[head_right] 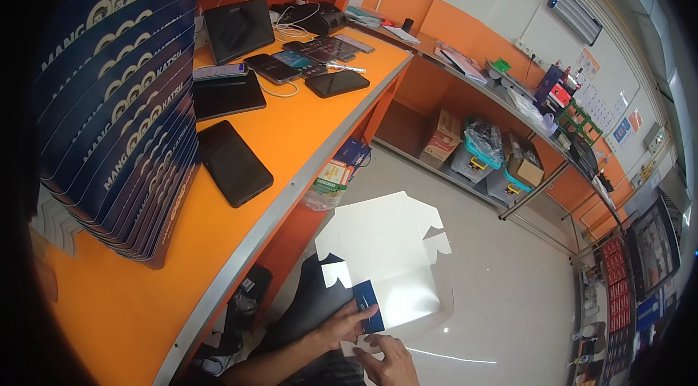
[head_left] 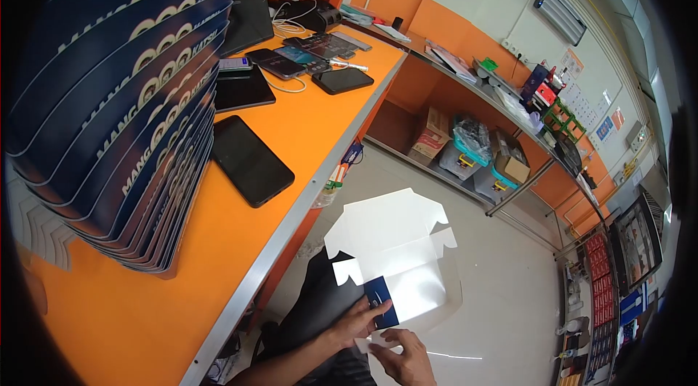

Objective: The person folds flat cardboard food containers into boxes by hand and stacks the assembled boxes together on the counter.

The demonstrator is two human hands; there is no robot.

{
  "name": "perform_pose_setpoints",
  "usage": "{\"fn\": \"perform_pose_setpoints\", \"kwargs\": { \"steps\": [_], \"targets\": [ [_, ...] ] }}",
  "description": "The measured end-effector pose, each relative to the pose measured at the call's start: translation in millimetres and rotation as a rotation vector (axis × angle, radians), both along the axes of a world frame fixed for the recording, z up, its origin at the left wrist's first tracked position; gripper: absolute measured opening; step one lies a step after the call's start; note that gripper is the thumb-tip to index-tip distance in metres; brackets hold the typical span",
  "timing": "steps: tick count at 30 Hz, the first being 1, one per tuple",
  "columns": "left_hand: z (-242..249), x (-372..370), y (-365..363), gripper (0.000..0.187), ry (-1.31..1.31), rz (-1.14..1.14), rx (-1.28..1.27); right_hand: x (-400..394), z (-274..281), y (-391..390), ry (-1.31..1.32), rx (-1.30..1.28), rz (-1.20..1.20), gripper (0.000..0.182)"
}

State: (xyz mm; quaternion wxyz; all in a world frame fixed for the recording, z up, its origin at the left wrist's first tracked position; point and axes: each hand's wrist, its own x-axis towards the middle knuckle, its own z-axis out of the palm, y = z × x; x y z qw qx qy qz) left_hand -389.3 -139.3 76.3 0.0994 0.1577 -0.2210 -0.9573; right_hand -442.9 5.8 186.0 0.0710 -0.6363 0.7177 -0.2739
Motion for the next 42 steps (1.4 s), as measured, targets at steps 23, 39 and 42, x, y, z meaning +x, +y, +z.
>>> {"fn": "perform_pose_setpoints", "kwargs": {
  "steps": [23, 39, 42],
  "targets": [
    [-6.0, -2.1, 14.5, 0.079, 0.184, 0.02, -0.383, -25.5, -21.3, 14.0, -0.68, -0.074, -0.533, 0.017],
    [-3.9, -3.6, 21.2, 0.103, 0.094, -0.04, -0.777, -29.0, -38.5, 14.7, -0.044, -0.027, -0.331, 0.02],
    [2.3, -4.0, 33.2, 0.105, 0.032, 0.041, -0.626, -31.0, -19.6, 13.9, -0.348, 0.107, -0.349, 0.033]
  ]
}}
